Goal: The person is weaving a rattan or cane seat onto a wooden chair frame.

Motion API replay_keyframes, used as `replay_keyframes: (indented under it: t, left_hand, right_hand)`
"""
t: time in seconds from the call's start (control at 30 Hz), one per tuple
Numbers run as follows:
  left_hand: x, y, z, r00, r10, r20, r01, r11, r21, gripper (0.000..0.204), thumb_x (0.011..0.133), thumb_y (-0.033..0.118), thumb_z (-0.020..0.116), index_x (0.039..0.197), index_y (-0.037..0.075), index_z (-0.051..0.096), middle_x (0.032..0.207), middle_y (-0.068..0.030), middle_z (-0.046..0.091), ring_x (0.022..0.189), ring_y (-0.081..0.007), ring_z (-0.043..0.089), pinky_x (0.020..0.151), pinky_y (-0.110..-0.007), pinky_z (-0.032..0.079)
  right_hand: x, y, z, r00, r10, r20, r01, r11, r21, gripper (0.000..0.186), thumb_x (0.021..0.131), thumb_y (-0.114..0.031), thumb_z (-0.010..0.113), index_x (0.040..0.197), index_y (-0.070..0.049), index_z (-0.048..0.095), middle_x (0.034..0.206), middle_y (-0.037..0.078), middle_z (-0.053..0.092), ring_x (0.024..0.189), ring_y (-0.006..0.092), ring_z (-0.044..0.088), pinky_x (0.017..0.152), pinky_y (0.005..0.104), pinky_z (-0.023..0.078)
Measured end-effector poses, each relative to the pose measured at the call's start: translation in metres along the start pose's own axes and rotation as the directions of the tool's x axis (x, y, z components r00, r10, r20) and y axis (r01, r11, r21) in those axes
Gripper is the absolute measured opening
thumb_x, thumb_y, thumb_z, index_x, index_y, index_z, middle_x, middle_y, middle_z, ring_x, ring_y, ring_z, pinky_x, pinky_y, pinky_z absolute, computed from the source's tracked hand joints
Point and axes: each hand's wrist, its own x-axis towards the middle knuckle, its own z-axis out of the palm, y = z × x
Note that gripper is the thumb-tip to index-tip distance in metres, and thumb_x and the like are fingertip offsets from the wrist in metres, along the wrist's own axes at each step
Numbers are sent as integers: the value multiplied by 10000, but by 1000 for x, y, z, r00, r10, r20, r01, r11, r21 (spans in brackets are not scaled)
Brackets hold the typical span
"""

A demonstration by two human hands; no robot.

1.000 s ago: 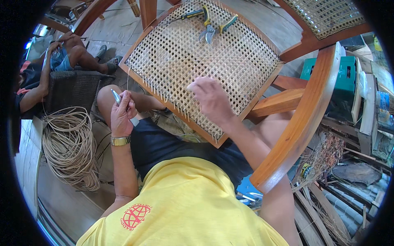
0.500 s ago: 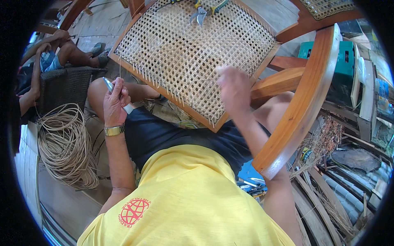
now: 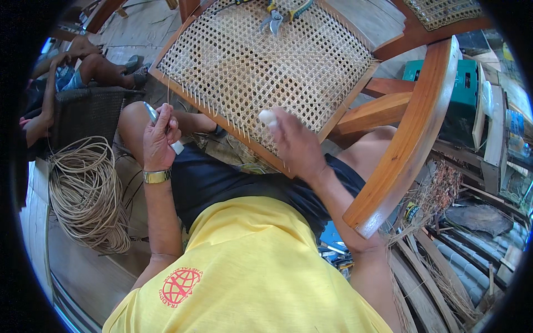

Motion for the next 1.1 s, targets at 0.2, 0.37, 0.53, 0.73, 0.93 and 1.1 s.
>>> replay_keyframes:
  t: [0.2,0.37,0.53,0.73,0.93,1.1]
  left_hand:
    - [-3,-3,-5,1000,-13,-18,13,1000,-8,176,1040,246,602,1045,78,654,725,24,584,483,-32,374,447,-197,276]
    - [-3,-3,-10,999,-3,-42,3,1000,-11,176,1038,250,605,1034,81,653,723,24,588,484,-32,376,448,-197,279]
    - [3,-2,-2,998,-28,-59,29,1000,8,171,1041,246,601,1035,82,649,724,21,590,485,-31,375,448,-195,281]
    - [9,4,4,1000,-7,2,7,1000,4,170,1039,247,604,1038,82,647,731,23,589,486,-30,370,449,-194,283]
    - [7,-3,9,999,-46,-26,46,999,25,167,1038,246,607,1032,83,644,731,25,584,489,-26,369,444,-191,277]
    - [2,-7,4,999,-42,-17,42,999,33,153,1036,241,610,1024,91,639,728,28,581,485,-24,366,439,-190,274]
  right_hand:
    - [31,48,-18,982,78,-175,-107,981,-164,255,1023,-225,553,1190,-60,654,1078,179,680,1001,374,632,893,426,516]
    - [27,42,-20,966,37,-258,-55,996,-65,228,975,-165,621,1163,-43,668,1058,154,663,983,369,626,879,445,505]
    - [20,18,-8,993,-85,-83,78,993,-94,191,881,-136,695,1059,-67,683,1064,118,638,1035,321,599,929,425,478]
    - [28,23,-19,999,-22,-48,20,998,-52,167,853,-107,690,1017,-83,671,1057,100,627,1037,311,587,946,420,467]
    - [27,6,15,939,-341,44,343,924,-167,204,836,-79,688,1039,-65,666,1064,98,629,1039,306,586,945,423,476]
    - [29,24,-22,994,-105,-29,100,987,-125,281,819,-113,749,1092,-93,688,1097,88,656,1043,305,596,951,402,488]
